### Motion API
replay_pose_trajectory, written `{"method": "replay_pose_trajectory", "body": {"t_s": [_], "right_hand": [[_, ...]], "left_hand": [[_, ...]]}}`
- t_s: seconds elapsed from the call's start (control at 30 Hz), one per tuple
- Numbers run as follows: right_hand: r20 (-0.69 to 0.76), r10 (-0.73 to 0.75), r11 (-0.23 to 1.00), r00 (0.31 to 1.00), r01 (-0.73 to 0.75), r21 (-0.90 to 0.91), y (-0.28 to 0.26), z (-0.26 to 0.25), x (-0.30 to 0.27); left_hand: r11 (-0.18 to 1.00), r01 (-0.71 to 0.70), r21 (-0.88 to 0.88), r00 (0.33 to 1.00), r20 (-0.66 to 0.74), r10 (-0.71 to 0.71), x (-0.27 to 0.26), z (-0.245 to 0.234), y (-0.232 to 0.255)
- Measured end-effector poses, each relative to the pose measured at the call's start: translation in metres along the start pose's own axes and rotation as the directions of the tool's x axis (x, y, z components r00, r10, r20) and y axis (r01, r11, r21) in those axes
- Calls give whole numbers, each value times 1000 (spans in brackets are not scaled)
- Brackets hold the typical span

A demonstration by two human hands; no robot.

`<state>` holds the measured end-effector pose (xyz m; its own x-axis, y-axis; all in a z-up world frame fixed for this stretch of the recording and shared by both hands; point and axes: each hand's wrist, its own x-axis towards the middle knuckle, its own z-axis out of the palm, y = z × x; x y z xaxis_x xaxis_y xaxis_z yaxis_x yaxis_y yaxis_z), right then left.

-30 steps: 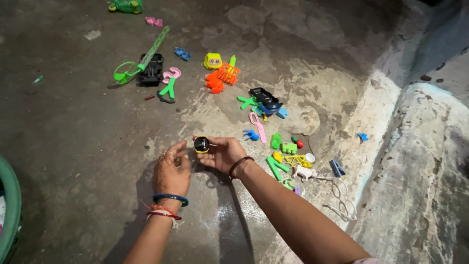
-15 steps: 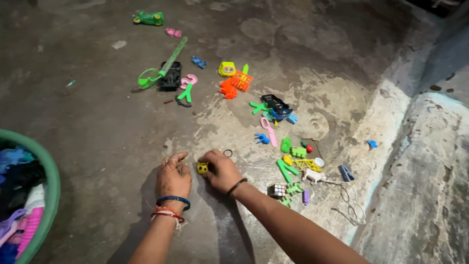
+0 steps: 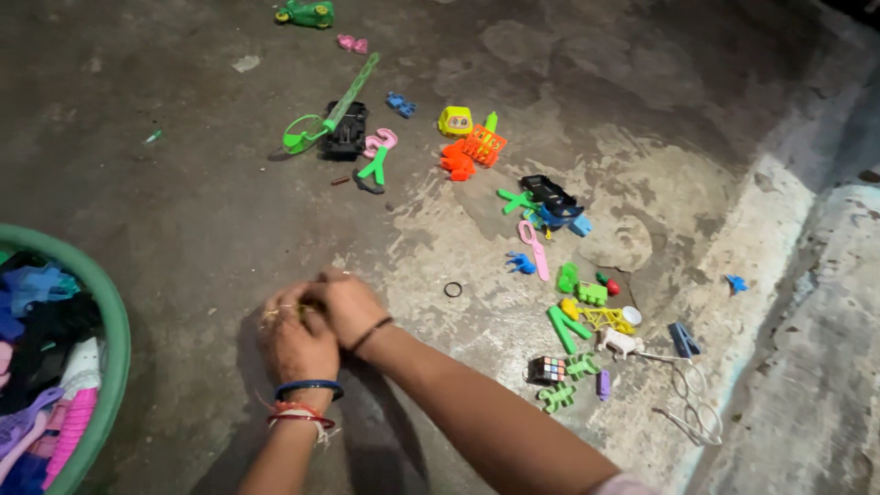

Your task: The person picks up plastic toys, letters, and numbers from the floor and places them into a green basket.

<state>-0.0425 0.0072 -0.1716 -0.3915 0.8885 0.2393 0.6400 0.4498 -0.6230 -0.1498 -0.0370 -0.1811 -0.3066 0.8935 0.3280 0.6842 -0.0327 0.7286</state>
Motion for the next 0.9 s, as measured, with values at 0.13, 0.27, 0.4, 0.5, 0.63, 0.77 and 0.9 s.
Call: {"method": "replay_pose_trajectory", "body": {"t_s": [0.13,0.27,0.4,0.5,0.63,0.77,0.9], "right_hand": [[18,28,999,999,-27,-36,-15,15,17],[54,46,991,997,-39,-127,7,-10,-7],[46,73,986,996,-65,-151,39,-70,-54],[29,179,970,983,-171,-174,54,-108,-84],[-18,263,939,965,-260,-225,59,-120,-103],[-65,198,955,978,-208,-212,48,-86,-85],[-76,178,979,981,-185,-84,16,-55,-43]], "left_hand": [[999,38,28,997,-66,-36,4,-15,-26],[993,-2,119,1000,-2,2,-9,-12,-41],[992,29,124,989,143,-46,-18,6,-36],[985,80,151,970,214,-112,-22,9,-23],[986,48,159,974,211,-82,-19,0,-11],[983,79,167,975,192,-111,-14,-16,-10],[984,55,168,986,144,-80,-9,-32,-21]]}}
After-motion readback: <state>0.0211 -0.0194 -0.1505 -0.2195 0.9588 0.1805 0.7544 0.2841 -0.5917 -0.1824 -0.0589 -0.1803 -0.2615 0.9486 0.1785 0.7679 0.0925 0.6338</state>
